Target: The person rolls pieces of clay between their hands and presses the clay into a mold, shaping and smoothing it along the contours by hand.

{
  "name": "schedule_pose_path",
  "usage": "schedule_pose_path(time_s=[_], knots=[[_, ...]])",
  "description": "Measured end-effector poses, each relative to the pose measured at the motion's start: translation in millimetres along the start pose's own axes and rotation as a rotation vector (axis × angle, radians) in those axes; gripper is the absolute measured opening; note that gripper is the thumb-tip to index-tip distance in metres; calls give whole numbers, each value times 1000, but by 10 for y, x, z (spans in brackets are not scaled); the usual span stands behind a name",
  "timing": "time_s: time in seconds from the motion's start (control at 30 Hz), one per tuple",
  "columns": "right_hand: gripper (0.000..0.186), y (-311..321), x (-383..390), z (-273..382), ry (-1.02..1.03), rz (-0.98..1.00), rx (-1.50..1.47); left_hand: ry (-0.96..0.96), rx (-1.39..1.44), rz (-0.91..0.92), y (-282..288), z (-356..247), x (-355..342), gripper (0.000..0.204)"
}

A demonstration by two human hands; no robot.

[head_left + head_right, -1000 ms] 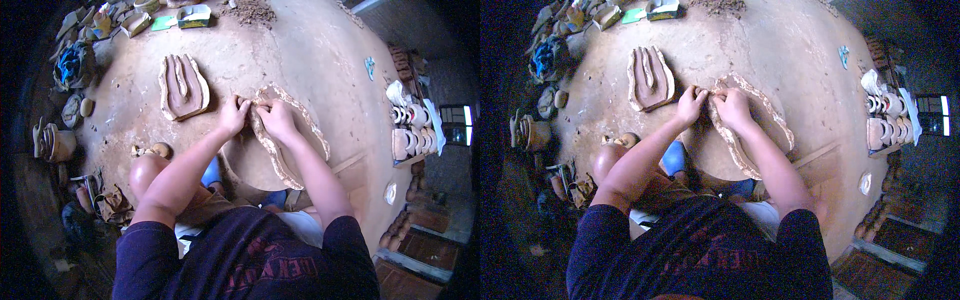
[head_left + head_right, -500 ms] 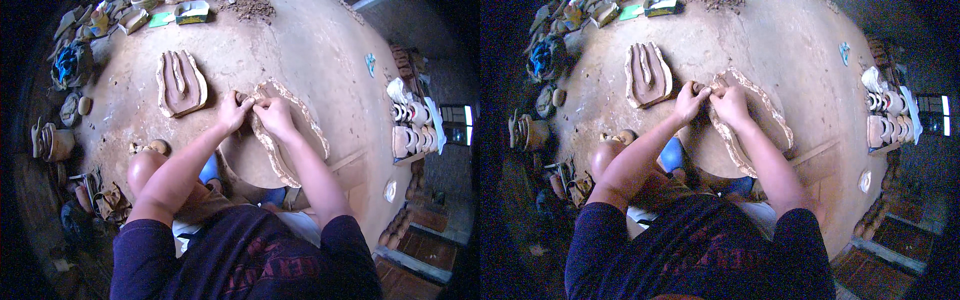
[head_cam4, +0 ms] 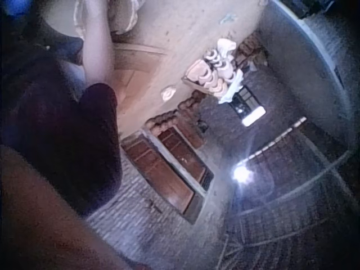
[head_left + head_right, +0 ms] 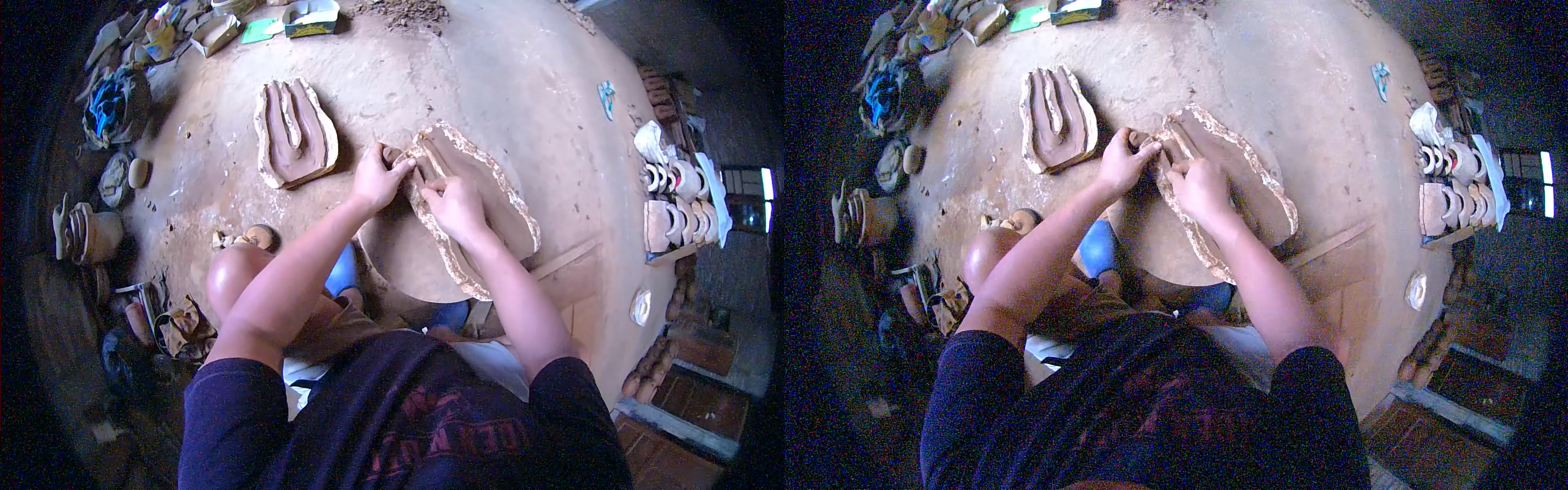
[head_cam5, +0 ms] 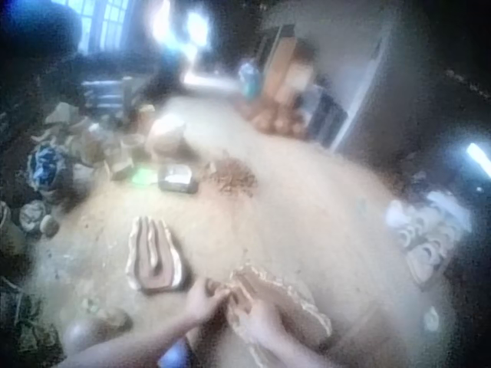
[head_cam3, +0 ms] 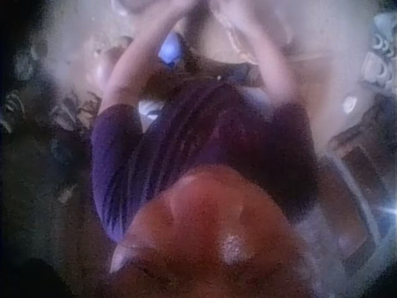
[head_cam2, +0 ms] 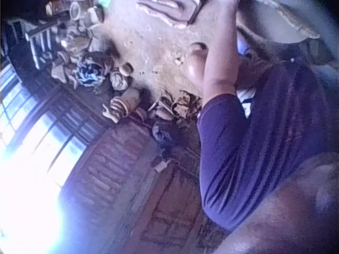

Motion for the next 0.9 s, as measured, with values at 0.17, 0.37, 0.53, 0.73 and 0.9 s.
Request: schedule_pose_path(time_s=[0.17,0.37,0.53,0.73,0.9], knots=[[20,-58,-86,-204,-269,178,-237,22,26,14,-24,20,9,50],[21,9,124,-87,-37,48,57,19,-15,33,-9,53,-36,53],[24,35,272,-47,123,-15,254,43,52,65,-33,-16,-15,52],[29,112,149,-19,13,96,173,20,26,65,-65,85,-44,52],[26,159,-337,234,-44,75,3,9,5,66,-57,57,-111,50]])
Point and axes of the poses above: each hand's wrist, its own x-axis away from the middle knuckle, its own y-axis out of the back of the hand, z = x × y, the point moved 7 cm from there along -x, towards the middle knuckle, and after that the axes turned 3 degrees about y, right-handed, at the moved point
